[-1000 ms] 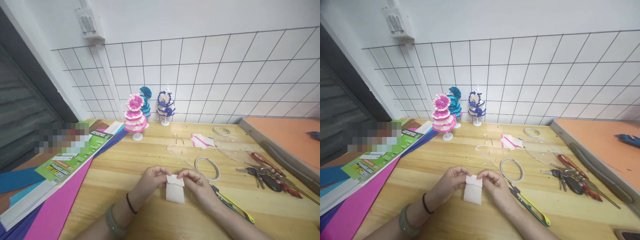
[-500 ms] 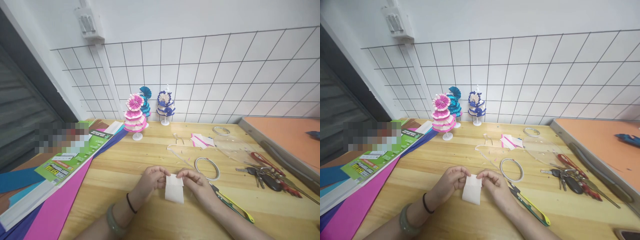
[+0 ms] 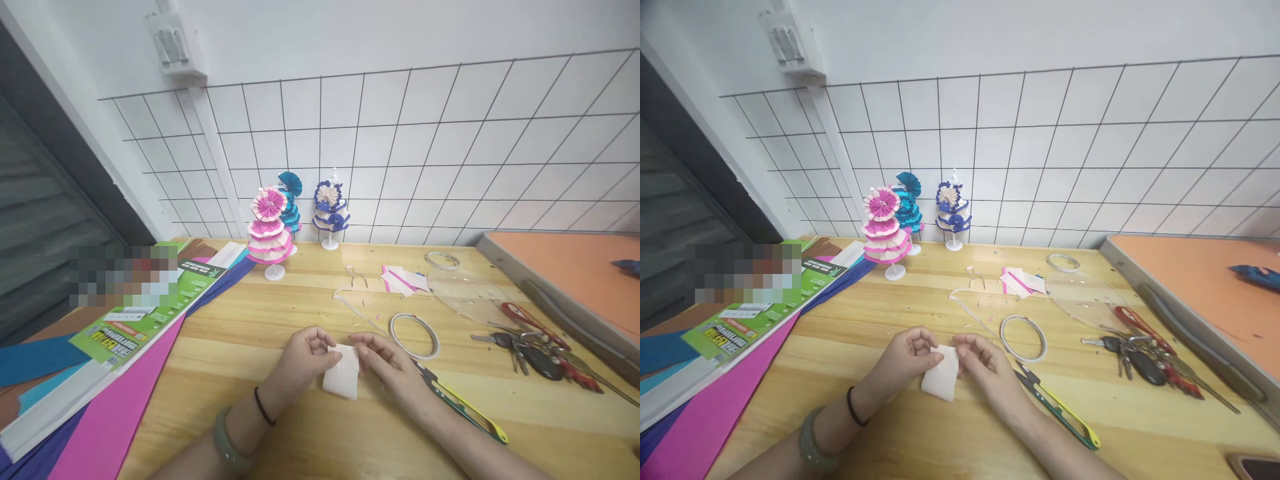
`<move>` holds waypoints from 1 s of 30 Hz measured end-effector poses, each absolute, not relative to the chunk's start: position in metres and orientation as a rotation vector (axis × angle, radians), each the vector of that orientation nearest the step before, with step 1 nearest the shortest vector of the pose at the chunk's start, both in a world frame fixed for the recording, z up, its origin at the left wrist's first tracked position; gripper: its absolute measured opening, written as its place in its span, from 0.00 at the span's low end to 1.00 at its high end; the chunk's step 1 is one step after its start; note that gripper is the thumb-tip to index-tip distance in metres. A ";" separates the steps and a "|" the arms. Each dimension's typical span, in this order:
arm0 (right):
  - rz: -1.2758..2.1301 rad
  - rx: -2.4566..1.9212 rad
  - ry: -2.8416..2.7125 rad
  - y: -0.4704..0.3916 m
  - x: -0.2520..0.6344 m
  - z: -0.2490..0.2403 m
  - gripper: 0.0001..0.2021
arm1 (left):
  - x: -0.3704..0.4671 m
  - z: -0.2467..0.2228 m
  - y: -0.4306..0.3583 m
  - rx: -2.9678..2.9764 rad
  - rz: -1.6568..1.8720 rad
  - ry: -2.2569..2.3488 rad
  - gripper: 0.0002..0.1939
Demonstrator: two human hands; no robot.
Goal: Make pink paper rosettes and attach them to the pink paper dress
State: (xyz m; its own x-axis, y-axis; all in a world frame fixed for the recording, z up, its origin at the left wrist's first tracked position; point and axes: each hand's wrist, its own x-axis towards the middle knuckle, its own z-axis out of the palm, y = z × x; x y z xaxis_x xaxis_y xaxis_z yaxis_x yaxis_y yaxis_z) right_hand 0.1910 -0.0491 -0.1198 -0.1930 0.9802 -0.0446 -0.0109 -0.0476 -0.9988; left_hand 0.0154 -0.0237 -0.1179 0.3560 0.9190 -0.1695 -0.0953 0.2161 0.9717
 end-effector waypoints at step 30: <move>1.507 -1.154 -1.205 -0.044 0.186 -0.129 0.17 | 0.018 -0.112 -0.026 0.984 0.713 1.002 0.18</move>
